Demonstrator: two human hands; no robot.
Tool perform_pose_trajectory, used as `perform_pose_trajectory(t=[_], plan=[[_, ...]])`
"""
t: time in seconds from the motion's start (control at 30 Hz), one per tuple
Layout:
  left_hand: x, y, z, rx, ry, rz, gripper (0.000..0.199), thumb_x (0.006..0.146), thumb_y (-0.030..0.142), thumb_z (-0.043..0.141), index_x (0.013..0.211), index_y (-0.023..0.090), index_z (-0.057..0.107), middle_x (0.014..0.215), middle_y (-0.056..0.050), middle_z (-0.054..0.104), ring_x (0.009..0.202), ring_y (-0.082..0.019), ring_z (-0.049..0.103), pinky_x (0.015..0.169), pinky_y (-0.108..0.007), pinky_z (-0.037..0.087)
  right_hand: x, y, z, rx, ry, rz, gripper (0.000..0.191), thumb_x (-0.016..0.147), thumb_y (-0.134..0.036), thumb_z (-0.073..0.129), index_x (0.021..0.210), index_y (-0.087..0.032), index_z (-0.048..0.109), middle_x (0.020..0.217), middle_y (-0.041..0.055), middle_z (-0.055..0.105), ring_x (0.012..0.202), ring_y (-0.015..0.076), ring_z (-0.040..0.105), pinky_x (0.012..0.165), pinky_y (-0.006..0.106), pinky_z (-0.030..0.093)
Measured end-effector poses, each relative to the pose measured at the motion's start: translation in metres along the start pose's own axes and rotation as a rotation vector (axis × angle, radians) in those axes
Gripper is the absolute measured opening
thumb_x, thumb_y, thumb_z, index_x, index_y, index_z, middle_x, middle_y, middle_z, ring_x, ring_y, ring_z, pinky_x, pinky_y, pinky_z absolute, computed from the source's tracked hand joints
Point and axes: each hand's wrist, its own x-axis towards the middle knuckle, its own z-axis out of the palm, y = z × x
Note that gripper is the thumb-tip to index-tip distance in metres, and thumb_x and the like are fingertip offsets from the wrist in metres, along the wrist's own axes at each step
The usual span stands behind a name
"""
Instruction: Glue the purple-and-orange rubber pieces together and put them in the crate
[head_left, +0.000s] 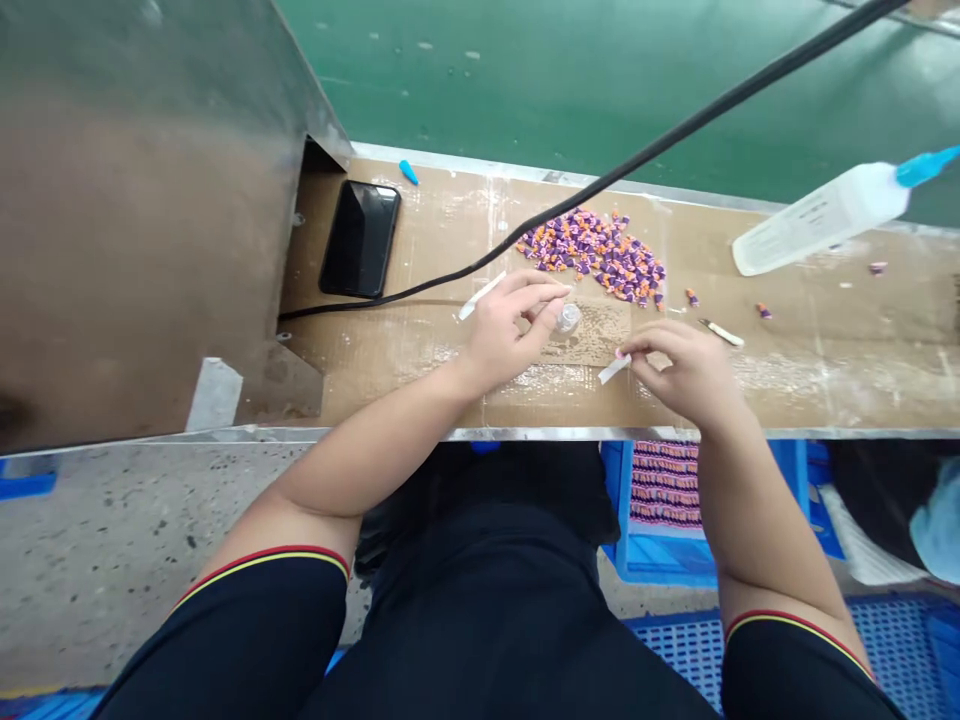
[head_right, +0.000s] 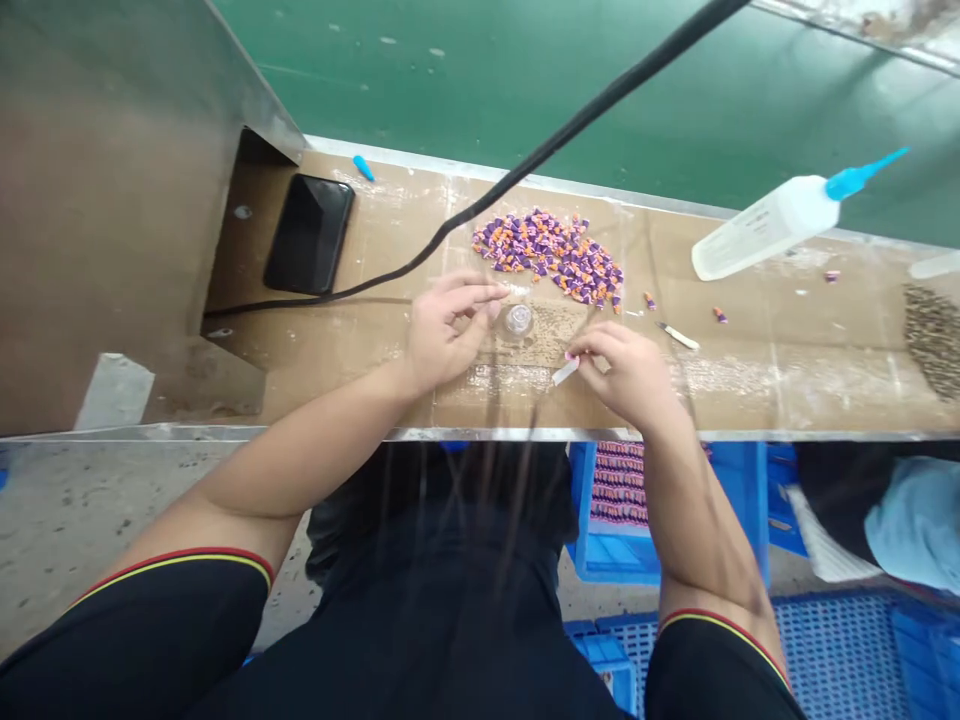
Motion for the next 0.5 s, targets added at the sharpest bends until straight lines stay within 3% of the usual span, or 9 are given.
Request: perform_pose_trajectory(t=[0.13,0.3,0.4,0.5], plan=[[-0.001,0.004,0.003,0.029,-0.047,0.055,0.031,0.113,0.040,0.064,0.116,0.020,0.087,0.115,-0.011,0.083,0.099,-0.017,0.078,0.073,-0.027,0.063,-0.044,-0.006,-0.001,-0.142,-0.147,-0.082,0.025,0.105,-0.015,0.061,0.098,-0.026,0.082,0.104,0.0072,0.085,0.094,0.0237,0.080,0.077,0.036,0.064],[-0.002,-0.005,0.013,0.025,0.002,0.127,0.027,0.112,0.038,0.065,0.110,0.021,0.086,0.110,-0.009,0.082,0.093,-0.017,0.077,0.064,-0.027,0.060,-0.070,-0.008,-0.003,-0.050,-0.004,0.149,0.043,0.098,-0.015,0.062,0.136,-0.025,0.078,0.131,0.0125,0.082,0.116,0.0279,0.080,0.091,0.045,0.070],[0.002,-0.017,0.014,-0.005,0.043,0.181,0.023,0.112,0.039,0.068,0.110,0.025,0.086,0.106,-0.007,0.081,0.087,-0.016,0.075,0.056,-0.027,0.056,-0.072,-0.010,0.008,0.010,0.031,0.275,0.034,0.100,-0.030,0.073,0.133,-0.026,0.080,0.143,0.0159,0.079,0.131,0.0336,0.077,0.102,0.057,0.069],[0.006,-0.018,0.001,0.005,0.026,0.253,0.017,0.114,0.038,0.069,0.115,0.031,0.085,0.108,-0.003,0.080,0.087,-0.012,0.073,0.054,-0.028,0.056,-0.071,-0.015,0.023,0.023,0.062,0.340,0.018,0.100,-0.038,0.080,0.114,-0.027,0.084,0.147,0.0167,0.078,0.139,0.0357,0.074,0.119,0.067,0.060]])
